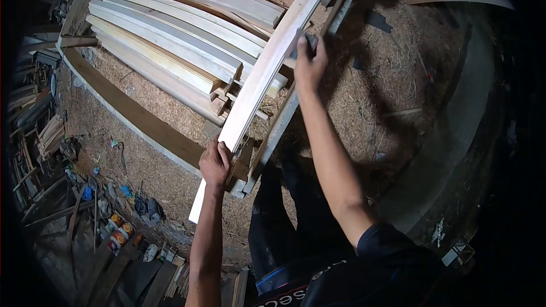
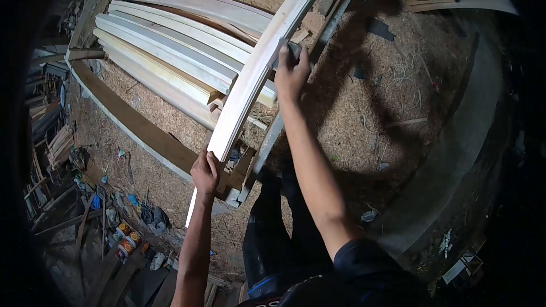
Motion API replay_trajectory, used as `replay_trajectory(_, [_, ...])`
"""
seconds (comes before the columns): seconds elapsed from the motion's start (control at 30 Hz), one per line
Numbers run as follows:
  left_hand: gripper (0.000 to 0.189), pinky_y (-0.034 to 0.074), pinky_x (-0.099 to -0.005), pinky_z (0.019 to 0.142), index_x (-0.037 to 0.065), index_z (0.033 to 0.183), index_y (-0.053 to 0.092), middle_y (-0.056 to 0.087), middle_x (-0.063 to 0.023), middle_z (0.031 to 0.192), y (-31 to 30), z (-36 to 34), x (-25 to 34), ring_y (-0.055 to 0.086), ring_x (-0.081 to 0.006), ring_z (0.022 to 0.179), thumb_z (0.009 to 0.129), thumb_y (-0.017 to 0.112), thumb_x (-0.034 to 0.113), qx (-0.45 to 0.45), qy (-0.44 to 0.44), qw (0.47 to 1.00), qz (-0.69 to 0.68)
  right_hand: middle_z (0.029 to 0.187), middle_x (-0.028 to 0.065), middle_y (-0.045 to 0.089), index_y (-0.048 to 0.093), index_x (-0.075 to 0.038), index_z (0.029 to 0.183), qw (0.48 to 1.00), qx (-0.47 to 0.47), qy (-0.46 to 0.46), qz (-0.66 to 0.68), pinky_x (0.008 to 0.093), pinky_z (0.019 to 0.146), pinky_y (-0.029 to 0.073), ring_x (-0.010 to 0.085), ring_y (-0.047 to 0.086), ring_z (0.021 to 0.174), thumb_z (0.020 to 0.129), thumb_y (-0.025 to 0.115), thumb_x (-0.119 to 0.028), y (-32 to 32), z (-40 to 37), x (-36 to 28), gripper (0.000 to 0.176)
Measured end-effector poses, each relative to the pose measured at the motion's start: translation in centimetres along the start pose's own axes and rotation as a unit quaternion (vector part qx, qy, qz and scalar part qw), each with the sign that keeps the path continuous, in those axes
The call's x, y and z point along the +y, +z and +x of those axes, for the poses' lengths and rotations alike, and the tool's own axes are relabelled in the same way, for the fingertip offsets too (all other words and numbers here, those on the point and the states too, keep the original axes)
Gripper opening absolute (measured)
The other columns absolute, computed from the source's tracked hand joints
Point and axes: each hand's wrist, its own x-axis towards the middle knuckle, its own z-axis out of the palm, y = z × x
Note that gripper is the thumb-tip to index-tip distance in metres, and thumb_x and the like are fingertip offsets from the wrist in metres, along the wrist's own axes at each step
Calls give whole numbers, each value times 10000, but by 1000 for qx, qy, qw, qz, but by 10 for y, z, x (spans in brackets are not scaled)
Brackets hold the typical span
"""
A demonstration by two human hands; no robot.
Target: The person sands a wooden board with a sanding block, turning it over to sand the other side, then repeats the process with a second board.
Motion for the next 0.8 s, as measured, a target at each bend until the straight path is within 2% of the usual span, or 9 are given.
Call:
replay_trajectory(0.03, [306, 530, -490, 699, 83, 1252, 627, 679, -232, 807, 1, 0, -1, 674, -418, 750, 1027, 459, 203, -3, 2, 1000, 6, 1370, 331, 523, 441, 99, 1415, 1000, -11, 21, 5, 416, 1017, 480, 362, 568, 1243, 975, 662, -365, -1, -17, -2, 677])
replay_trajectory(0.1, [308, 529, -491, 699, 82, 1256, 624, 679, -233, 811, 3, -1, -3, 673, -419, 751, 1027, 458, 203, -10, 5, 1000, 12, 1251, 220, 632, 539, 87, 1331, 998, 14, 44, 43, 356, 974, 484, 242, 601, 1131, 972, 686, -272, 1, -48, -7, 529])
replay_trajectory(0.23, [312, 525, -492, 693, 77, 1264, 618, 679, -237, 816, 4, 0, -4, 670, -419, 748, 1027, 458, 203, -1, 21, 1000, 12, 1244, 207, 635, 543, 81, 1325, 994, 15, 70, 85, 354, 963, 487, 236, 604, 1119, 971, 688, -256, 3, -41, 1, 509])
replay_trajectory(0.3, [313, 525, -493, 693, 73, 1265, 616, 680, -238, 819, 2, 0, -4, 670, -420, 749, 1028, 458, 203, -7, 10, 1000, 13, 1300, 290, 577, 497, 101, 1360, 1000, 8, 6, 24, 419, 979, 493, 351, 603, 1161, 967, 677, -336, 3, -17, 17, 615])
replay_trajectory(0.37, [308, 529, -491, 697, 67, 1251, 625, 682, -242, 832, 2, -1, -2, 670, -422, 753, 1027, 461, 200, -2, 13, 1000, 9, 1217, 277, 630, 550, 113, 1288, 999, 42, 0, 17, 399, 932, 509, 333, 636, 1103, 949, 694, -281, 6, 15, 5, 539])
replay_trajectory(0.47, [302, 532, -490, 693, 64, 1235, 635, 683, -244, 839, 7, -2, -9, 671, -423, 751, 1025, 465, 197, 6, 13, 1000, 10, 1227, 273, 629, 534, 111, 1308, 998, -31, 43, 39, 386, 915, 518, 321, 644, 1087, 955, 685, -252, 0, 44, -5, 528])
replay_trajectory(0.57, [297, 532, -491, 686, 65, 1227, 640, 682, -245, 840, 7, -2, -7, 670, -422, 743, 1024, 468, 198, 7, 14, 1000, 13, 1266, 294, 600, 466, 109, 1378, 1000, 5, 5, 24, 388, 959, 514, 329, 632, 1142, 976, 656, -244, 4, 31, 5, 568])
replay_trajectory(0.67, [294, 532, -493, 683, 64, 1224, 638, 681, -244, 830, 2, 0, 0, 669, -424, 732, 1023, 473, 200, 3, 10, 1000, 4, 1361, 327, 525, 400, 105, 1438, 1000, -11, 6, -9, 414, 1015, 494, 360, 579, 1234, 991, 635, -285, 1, -22, -11, 638])
replay_trajectory(0.8, [297, 534, -492, 684, 58, 1218, 639, 679, -246, 822, 3, -2, -5, 673, -423, 739, 1027, 467, 205, 2, 13, 1000, 11, 1400, 328, 477, 395, 82, 1442, 999, -27, 33, -8, 421, 1041, 475, 373, 537, 1273, 1001, 629, -278, -1, -85, -20, 616])
